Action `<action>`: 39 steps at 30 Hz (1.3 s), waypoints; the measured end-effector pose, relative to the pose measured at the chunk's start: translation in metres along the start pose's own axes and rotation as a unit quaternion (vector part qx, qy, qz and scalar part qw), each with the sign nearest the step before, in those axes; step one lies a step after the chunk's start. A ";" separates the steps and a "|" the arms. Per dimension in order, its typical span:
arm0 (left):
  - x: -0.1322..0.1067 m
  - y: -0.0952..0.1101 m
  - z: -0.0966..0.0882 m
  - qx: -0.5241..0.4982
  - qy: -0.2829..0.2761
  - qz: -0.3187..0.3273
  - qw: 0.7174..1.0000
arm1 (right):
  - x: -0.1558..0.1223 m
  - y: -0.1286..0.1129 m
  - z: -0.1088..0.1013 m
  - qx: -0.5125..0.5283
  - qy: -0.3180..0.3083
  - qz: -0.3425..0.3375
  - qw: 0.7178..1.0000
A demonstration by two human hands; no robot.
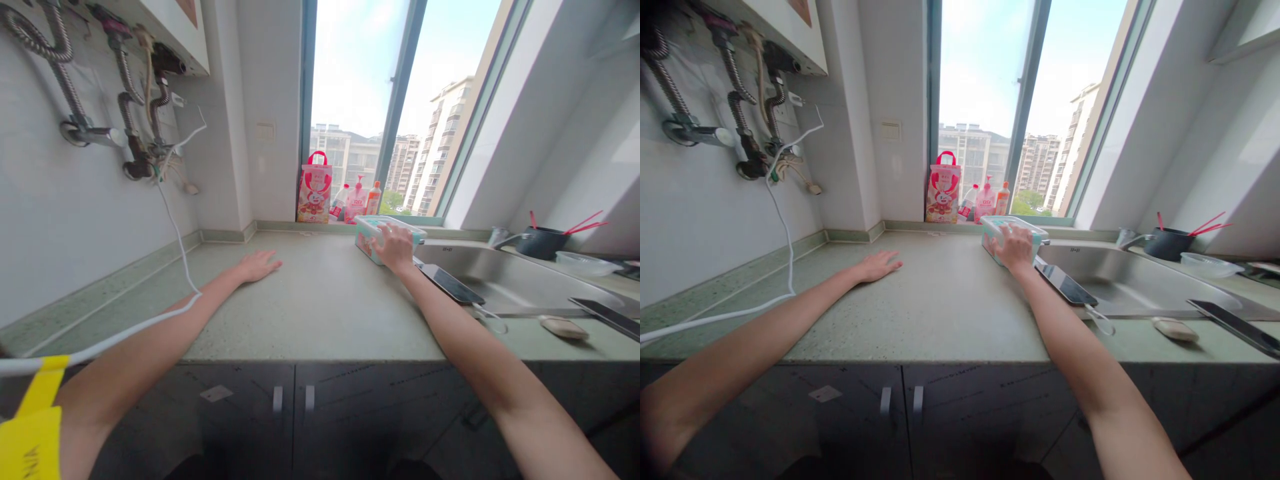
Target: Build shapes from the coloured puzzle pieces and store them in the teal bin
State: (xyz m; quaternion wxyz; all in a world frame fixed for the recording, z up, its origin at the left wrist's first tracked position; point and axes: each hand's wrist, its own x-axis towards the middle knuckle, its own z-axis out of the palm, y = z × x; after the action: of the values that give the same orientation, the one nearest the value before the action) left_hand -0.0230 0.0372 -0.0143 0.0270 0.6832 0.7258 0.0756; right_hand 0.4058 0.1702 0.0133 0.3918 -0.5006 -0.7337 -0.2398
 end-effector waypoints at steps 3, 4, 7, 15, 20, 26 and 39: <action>0.002 -0.002 0.001 0.011 0.000 0.008 1.000 | -0.006 -0.001 0.002 -0.014 0.015 -0.003 1.000; 0.002 -0.002 0.001 0.015 0.000 0.010 1.000 | -0.007 -0.002 0.002 -0.009 0.017 -0.007 1.000; 0.005 -0.004 0.002 0.028 0.000 0.019 0.999 | -0.008 -0.006 0.000 0.027 0.010 -0.073 0.997; 0.009 -0.007 0.004 0.033 0.002 0.023 0.999 | -0.023 -0.037 0.028 0.203 -0.268 -0.200 0.920; 0.008 -0.006 0.004 0.030 0.001 0.022 0.999 | -0.027 -0.046 0.047 0.214 -0.360 -0.154 0.895; 0.009 -0.007 0.005 0.030 -0.001 0.020 0.999 | -0.026 -0.041 0.050 0.233 -0.349 -0.146 0.896; 0.005 -0.003 0.001 0.025 -0.001 0.021 0.999 | -0.024 -0.037 0.044 0.260 -0.346 -0.148 0.889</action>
State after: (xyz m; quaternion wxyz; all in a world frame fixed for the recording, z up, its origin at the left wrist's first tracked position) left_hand -0.0265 0.0420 -0.0158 0.0089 0.6986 0.7131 0.0576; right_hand 0.3610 0.1758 -0.0302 0.1891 -0.3178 -0.9244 0.0931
